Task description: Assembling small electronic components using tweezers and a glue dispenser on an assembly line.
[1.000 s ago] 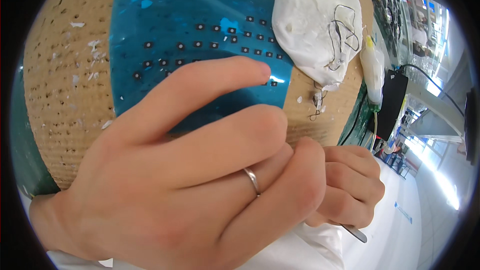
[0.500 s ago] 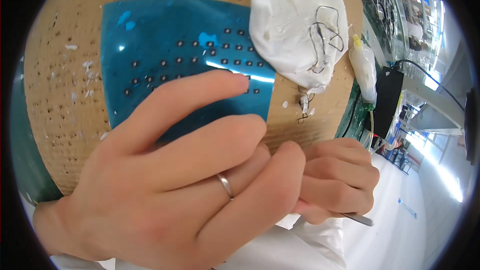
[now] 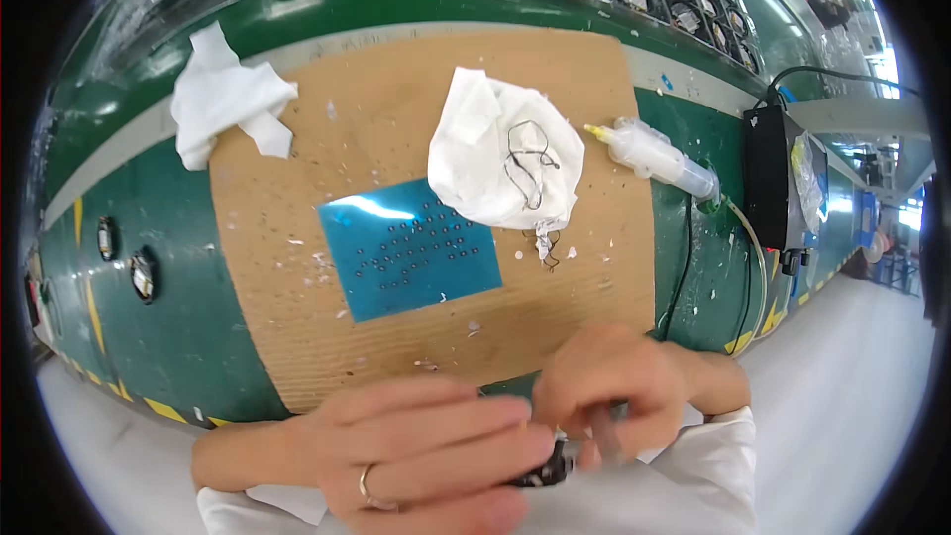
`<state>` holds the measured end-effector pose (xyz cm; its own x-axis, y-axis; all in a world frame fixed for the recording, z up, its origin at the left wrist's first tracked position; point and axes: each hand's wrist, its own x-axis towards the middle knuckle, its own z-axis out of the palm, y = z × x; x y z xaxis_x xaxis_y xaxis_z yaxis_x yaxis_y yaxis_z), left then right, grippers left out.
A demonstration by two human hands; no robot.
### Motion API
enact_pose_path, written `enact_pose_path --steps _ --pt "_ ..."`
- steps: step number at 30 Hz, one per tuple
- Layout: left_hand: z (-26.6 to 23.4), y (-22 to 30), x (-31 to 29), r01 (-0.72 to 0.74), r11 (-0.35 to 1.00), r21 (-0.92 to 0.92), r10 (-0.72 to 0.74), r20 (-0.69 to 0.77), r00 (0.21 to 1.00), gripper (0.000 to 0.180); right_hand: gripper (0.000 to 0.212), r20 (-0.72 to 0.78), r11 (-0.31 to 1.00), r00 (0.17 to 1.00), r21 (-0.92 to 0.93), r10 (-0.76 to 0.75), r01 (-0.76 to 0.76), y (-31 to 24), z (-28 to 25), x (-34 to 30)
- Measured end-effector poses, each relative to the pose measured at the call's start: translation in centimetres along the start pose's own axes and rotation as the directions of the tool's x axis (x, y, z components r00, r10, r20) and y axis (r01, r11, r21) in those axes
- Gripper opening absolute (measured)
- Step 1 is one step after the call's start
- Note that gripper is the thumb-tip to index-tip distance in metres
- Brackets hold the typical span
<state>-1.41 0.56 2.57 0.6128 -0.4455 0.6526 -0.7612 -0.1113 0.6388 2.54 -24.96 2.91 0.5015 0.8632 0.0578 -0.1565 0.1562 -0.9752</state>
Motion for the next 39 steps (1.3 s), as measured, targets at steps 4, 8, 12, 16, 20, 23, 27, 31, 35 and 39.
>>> enact_pose_path --steps 4,8,12,16,20,23,27,31,35,39 --pt "2.2 0.6 -0.1 -0.198 0.973 -0.115 0.156 -0.297 0.942 0.04 0.021 0.119 0.974 0.992 0.228 -0.03 0.002 -0.2 2.4 -0.1" --pt "1.4 2.3 0.6 -0.151 0.975 -0.163 0.115 -0.212 0.971 0.03 0.031 0.118 0.96 0.982 0.257 -0.147 0.113 -0.8 2.1 1.0" --pt "5.6 5.2 2.9 0.158 0.987 0.014 -0.112 -0.647 0.754 0.028 0.029 0.102 0.95 0.978 0.275 -0.182 0.148 -0.8 2.4 0.8" --pt "7.0 3.9 4.8 0.235 0.969 0.08 -0.043 -0.878 0.477 0.029 0.03 0.094 0.965 0.983 0.226 -0.156 0.131 -0.9 2.3 1.0" --pt "-3.0 -0.2 2.6 0.42 0.892 -0.165 -0.255 0.585 0.77 0.031 0.019 0.071 0.998 0.997 -0.062 -0.01 0.015 0.2 -0.1 -0.1" --pt "0.7 -3.1 0.3 0.242 0.955 -0.173 -0.235 0.06 0.97 0.049 0.026 -0.356 0.934 0.907 -0.188 0.225 -0.305 -2.2 -1.3 -0.3" --pt "0.7 -4.4 -0.2 0.292 0.956 -0.019 -0.285 0.177 0.942 0.068 0.029 -0.445 0.896 0.888 -0.433 -0.116 -0.1 -2.0 -2.3 -0.8" --pt "0.6 -4.4 0.0 0.277 0.952 0.133 -0.302 0.252 0.919 0.074 0.038 -0.523 0.882 0.845 -0.443 -0.109 -0.161 -2.4 -1.7 -0.3" --pt "1.1 -4.8 -0.5 0.243 0.951 0.189 -0.282 0.215 0.935 0.078 0.033 -0.152 0.684 0.984 -0.727 -0.087 -0.052 -1.5 -2.4 0.0" --pt "1.5 -4.9 -0.5 0.245 0.954 0.174 -0.274 0.176 0.945 0.075 0.031 -0.07 0.245 0.983 -0.969 -0.168 -0.027 0.6 -0.2 0.3"
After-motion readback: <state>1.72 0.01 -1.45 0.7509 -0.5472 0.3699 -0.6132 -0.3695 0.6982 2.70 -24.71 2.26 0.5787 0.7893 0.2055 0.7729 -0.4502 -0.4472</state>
